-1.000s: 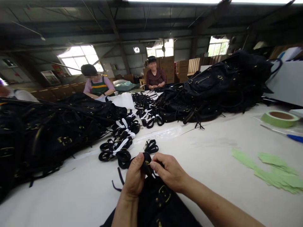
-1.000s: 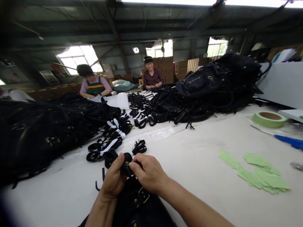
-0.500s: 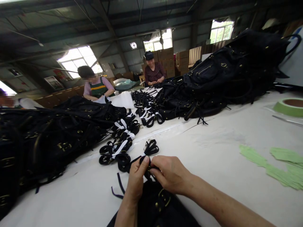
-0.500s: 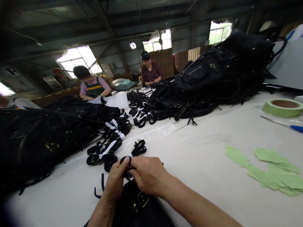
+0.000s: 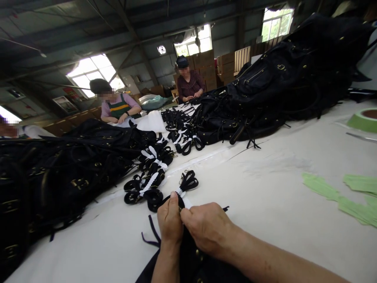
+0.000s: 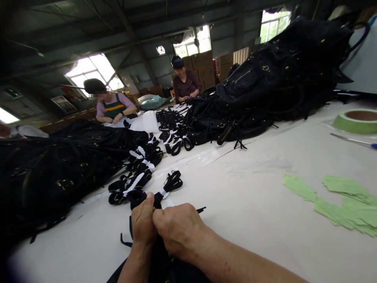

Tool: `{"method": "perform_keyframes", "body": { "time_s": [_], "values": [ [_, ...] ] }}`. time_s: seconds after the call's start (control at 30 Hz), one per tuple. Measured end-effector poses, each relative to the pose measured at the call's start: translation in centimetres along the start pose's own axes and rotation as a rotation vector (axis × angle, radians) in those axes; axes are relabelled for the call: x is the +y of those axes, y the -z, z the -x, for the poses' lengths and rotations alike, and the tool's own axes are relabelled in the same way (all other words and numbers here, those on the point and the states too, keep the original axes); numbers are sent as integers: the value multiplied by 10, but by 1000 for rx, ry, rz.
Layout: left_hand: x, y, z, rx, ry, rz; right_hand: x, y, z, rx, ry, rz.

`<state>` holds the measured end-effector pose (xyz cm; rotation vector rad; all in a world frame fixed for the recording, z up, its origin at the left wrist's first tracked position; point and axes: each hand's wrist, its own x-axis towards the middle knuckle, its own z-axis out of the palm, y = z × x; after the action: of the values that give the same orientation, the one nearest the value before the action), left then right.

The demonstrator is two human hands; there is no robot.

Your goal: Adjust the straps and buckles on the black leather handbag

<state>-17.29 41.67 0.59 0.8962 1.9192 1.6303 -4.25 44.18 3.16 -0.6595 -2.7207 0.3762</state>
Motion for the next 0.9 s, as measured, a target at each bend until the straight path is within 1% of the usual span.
{"method": "perform_keyframes", "body": {
  "time_s": [0.07, 0.17, 0.27, 0.33, 0.37, 0.43, 0.5, 0.53, 0.63, 0.7, 0.77, 0.8, 0.83, 0.9],
  "values": [
    [1, 0, 0, -7, 24, 32, 0, -3, 0, -9, 8, -13],
    [6, 5, -5, -78, 78, 99, 5, -4, 1, -10, -42, -69],
    [13, 16, -10, -150, 137, 147, 12, 3, 2, 23, -149, -193],
    [22, 24, -11, -215, 165, 131, 17, 12, 2, 41, -191, -294],
    [28, 28, -11, -270, 170, 90, 19, 16, 2, 45, -206, -339],
    [41, 36, -8, -420, 162, -65, 20, 22, 1, 49, -224, -410],
    [55, 45, -4, -556, 146, -295, 18, 24, 1, 47, -220, -462],
    [62, 50, -2, -595, 140, -415, 16, 24, 1, 47, -211, -490],
    [75, 66, 5, -635, 131, -731, 8, 23, 2, 55, -206, -605],
    [79, 76, 9, -642, 127, -841, 5, 21, 2, 47, -255, -712],
    [80, 82, 11, -645, 126, -860, 4, 20, 0, -1, -353, -840],
    [79, 82, 12, -640, 122, -850, 4, 19, 0, -19, -393, -894],
    [79, 80, 12, -637, 115, -834, 5, 19, -1, -19, -416, -930],
    [77, 72, 11, -638, 99, -794, 7, 19, -2, 31, -404, -942]
  ]
}}
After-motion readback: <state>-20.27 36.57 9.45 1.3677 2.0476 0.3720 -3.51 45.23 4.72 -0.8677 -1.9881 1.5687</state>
